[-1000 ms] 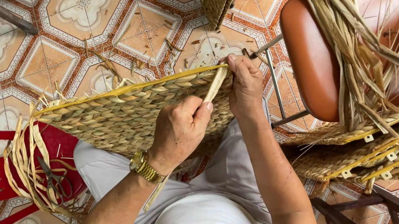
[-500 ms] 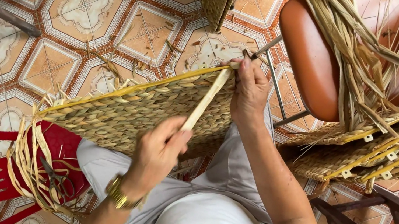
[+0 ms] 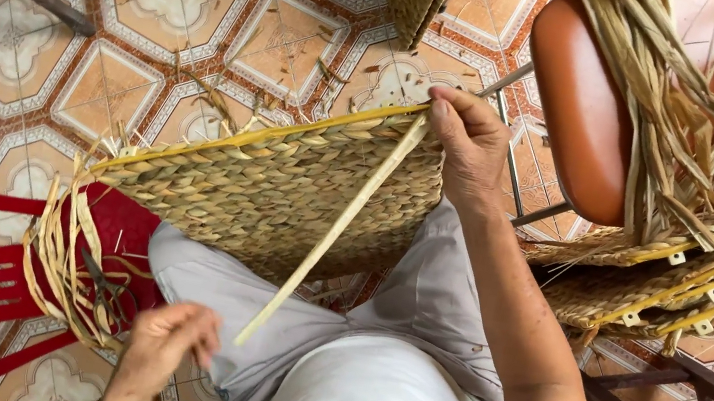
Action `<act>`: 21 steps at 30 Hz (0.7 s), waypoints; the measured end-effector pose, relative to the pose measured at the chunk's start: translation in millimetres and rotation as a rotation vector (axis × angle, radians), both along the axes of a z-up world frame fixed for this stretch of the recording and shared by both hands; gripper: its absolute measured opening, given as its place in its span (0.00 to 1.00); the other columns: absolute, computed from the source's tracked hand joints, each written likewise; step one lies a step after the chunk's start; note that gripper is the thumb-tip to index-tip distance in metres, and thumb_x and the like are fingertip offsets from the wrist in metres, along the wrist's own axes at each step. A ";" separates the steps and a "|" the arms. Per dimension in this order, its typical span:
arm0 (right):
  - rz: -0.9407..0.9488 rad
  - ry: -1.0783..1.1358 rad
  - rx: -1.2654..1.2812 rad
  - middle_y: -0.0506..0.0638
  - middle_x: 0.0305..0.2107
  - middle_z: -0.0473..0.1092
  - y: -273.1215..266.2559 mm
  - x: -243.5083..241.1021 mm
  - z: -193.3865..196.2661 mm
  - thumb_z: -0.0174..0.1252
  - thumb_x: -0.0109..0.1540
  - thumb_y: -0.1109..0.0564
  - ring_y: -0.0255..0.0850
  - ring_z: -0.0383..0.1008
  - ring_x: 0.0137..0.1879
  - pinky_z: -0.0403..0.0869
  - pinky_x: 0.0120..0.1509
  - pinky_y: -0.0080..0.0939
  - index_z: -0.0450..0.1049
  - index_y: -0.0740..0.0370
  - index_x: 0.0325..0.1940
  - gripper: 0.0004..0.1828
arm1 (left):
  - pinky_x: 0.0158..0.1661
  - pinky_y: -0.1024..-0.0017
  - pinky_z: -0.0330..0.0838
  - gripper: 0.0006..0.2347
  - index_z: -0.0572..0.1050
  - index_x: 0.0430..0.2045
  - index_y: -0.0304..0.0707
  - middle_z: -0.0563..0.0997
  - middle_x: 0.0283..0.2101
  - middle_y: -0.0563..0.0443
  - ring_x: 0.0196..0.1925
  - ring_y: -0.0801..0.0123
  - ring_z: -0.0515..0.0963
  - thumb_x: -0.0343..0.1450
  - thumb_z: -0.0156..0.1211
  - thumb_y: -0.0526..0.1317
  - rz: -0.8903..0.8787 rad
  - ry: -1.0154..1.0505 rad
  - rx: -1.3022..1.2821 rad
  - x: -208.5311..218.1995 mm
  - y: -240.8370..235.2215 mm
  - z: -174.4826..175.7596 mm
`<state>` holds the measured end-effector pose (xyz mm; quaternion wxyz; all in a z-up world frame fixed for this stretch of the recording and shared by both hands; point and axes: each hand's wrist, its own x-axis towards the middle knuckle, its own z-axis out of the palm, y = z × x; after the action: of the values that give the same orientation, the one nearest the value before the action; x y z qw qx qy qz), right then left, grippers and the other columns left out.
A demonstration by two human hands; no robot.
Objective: The person sits on the floor with a woven water hyacinth panel on their lap and binds its edge with strips of palm leaf, folding and tucking the strips around the border and along the wooden edge frame to finish the panel's rim.
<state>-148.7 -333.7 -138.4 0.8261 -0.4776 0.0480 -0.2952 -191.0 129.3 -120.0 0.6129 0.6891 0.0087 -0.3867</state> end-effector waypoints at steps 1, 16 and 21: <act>0.022 0.017 -0.021 0.50 0.37 0.78 -2.1 -0.7 -0.6 0.65 0.66 0.60 0.32 0.77 0.40 0.78 0.47 0.31 0.79 0.65 0.49 0.08 | 0.21 0.75 0.73 0.07 0.81 0.36 0.28 0.83 0.23 0.47 0.20 0.71 0.79 0.71 0.63 0.36 -0.009 -0.419 0.253 6.8 -8.6 5.1; -0.056 0.208 -0.279 0.45 0.32 0.76 -4.7 -8.5 4.4 0.62 0.70 0.56 0.28 0.73 0.36 0.74 0.41 0.28 0.79 0.67 0.46 0.09 | 0.38 0.68 0.82 0.11 0.75 0.49 0.34 0.82 0.46 0.45 0.43 0.60 0.84 0.74 0.66 0.33 -0.491 -1.775 -0.244 82.7 -277.7 104.8; -0.050 0.074 -0.335 0.48 0.40 0.76 -5.0 -20.0 1.4 0.60 0.71 0.57 0.31 0.74 0.43 0.76 0.49 0.30 0.79 0.66 0.49 0.09 | 0.26 0.77 0.77 0.07 0.80 0.36 0.33 0.86 0.32 0.50 0.28 0.73 0.87 0.78 0.59 0.39 -0.207 -1.215 -0.393 134.2 -328.8 149.3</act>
<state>-168.7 -338.7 -137.0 0.7250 -0.6178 0.0402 -0.3019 -56.8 -199.5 29.2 0.5828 0.6574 -0.4772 0.0210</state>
